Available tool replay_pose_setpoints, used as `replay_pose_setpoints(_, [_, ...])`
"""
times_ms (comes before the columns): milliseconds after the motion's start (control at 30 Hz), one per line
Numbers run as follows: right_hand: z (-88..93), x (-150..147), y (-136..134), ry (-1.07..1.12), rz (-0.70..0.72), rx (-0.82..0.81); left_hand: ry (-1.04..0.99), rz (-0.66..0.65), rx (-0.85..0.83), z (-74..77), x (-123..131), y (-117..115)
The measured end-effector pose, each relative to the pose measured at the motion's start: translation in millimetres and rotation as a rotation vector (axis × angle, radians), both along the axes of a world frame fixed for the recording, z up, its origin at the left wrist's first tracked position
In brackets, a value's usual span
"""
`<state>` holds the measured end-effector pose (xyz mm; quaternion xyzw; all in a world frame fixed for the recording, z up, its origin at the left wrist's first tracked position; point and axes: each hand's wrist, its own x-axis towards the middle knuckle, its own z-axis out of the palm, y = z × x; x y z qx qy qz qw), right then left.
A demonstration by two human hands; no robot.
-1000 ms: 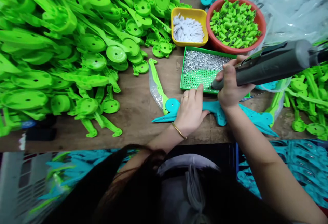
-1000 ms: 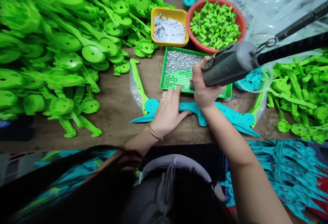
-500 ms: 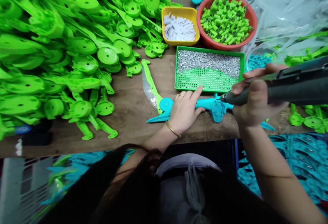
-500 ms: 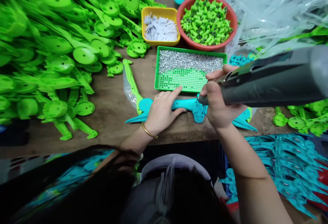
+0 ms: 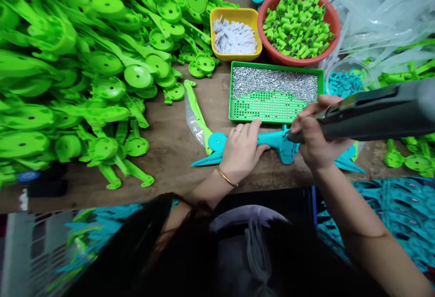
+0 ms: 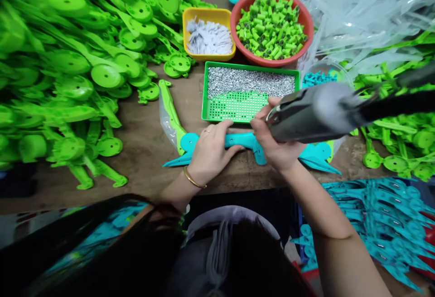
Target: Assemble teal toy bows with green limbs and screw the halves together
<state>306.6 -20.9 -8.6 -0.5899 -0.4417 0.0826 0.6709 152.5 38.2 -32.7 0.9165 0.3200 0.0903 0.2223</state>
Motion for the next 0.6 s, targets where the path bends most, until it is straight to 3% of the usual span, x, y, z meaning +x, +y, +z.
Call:
replay_pose_setpoints(133, [10.5,10.4,26.5,-0.007,-0.163,0.273,0.015,-0.047,0.051,5.6,-3.4,-4.7])
replay_pose_setpoints(267, [-7.5,15.0,46.2,-0.002,-0.282,0.18,-0.073,-0.174,0.088,9.5,6.6,-20.0])
replay_pose_setpoints(433, [-26.9,12.0,47.5,0.004,-0.252,0.116,-0.013,-0.195,0.068,3.3,19.9,-30.5])
replay_pose_setpoints(600, [-17.2,12.5,50.0,0.039,-0.179,0.238,-0.019,-0.207,0.07,-3.5,19.6,-28.0])
